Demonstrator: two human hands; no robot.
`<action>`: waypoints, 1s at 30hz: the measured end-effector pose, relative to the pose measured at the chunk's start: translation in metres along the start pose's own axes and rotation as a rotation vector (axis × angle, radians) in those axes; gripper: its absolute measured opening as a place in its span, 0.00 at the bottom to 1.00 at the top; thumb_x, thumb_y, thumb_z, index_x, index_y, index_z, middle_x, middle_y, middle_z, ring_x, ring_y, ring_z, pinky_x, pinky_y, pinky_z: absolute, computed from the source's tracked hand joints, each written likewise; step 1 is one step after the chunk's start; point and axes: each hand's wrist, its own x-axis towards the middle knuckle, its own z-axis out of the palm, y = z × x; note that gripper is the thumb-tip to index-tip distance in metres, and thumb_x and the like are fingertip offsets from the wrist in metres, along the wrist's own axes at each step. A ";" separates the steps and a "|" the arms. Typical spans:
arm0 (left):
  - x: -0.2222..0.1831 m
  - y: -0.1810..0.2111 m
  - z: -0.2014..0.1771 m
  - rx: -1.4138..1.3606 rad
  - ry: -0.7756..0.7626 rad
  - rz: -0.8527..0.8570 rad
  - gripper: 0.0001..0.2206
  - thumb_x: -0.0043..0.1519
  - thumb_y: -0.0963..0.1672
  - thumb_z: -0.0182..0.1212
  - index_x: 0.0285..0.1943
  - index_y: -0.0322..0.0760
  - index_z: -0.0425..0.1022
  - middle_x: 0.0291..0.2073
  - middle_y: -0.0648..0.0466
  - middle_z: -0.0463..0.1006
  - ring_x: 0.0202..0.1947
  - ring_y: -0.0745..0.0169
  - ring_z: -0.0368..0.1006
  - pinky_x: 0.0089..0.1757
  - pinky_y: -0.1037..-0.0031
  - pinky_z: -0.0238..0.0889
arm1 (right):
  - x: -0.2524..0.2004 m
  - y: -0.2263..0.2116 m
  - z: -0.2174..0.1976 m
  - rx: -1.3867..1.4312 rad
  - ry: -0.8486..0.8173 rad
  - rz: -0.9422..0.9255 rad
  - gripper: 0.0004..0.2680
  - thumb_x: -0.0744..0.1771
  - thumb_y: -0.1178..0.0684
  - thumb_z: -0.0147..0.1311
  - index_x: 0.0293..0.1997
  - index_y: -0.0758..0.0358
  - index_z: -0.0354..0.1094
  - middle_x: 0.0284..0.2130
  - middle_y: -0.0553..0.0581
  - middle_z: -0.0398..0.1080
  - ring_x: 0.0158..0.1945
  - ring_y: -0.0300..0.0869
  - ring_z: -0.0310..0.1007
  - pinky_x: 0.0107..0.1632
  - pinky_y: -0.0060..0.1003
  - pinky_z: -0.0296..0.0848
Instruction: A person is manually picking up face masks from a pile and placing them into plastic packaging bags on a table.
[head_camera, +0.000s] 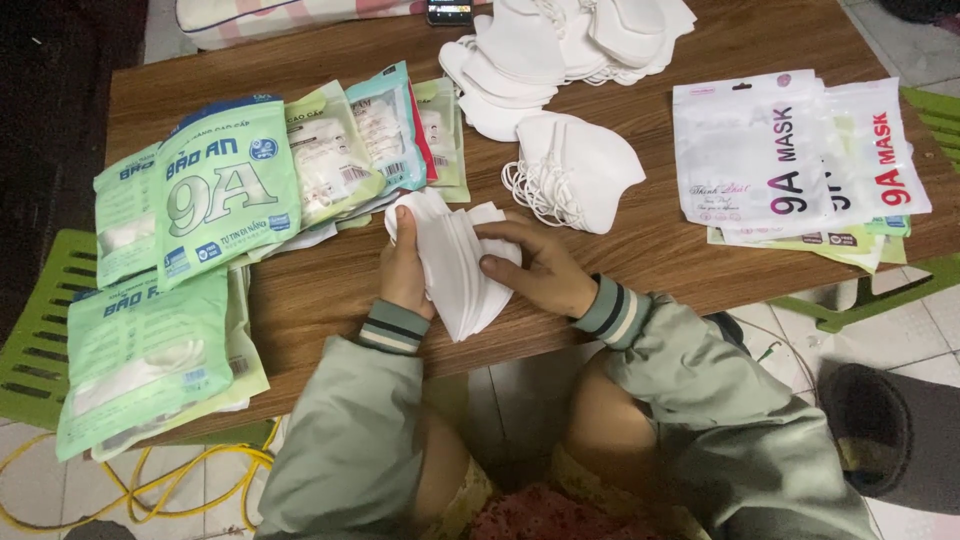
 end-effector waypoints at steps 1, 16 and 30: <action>0.000 0.000 0.000 0.000 0.000 0.000 0.25 0.65 0.58 0.55 0.50 0.33 0.71 0.32 0.49 0.78 0.29 0.59 0.79 0.31 0.71 0.79 | 0.000 0.000 -0.001 0.000 0.000 0.000 0.14 0.67 0.58 0.58 0.60 0.64 0.70 0.50 0.61 0.71 0.59 0.49 0.68 0.62 0.49 0.63; 0.002 0.000 0.003 -0.007 0.017 0.025 0.24 0.66 0.57 0.54 0.48 0.32 0.70 0.31 0.48 0.78 0.28 0.59 0.79 0.30 0.71 0.78 | 0.003 -0.013 0.003 -0.027 0.025 0.060 0.16 0.67 0.59 0.58 0.64 0.64 0.67 0.54 0.64 0.70 0.64 0.52 0.65 0.66 0.50 0.60; -0.010 0.001 0.023 0.230 -0.078 0.103 0.41 0.63 0.59 0.57 0.74 0.25 0.52 0.61 0.29 0.67 0.64 0.31 0.66 0.61 0.43 0.60 | 0.017 -0.021 -0.027 -0.565 0.211 0.043 0.24 0.65 0.68 0.53 0.71 0.70 0.53 0.62 0.77 0.64 0.62 0.71 0.64 0.62 0.63 0.65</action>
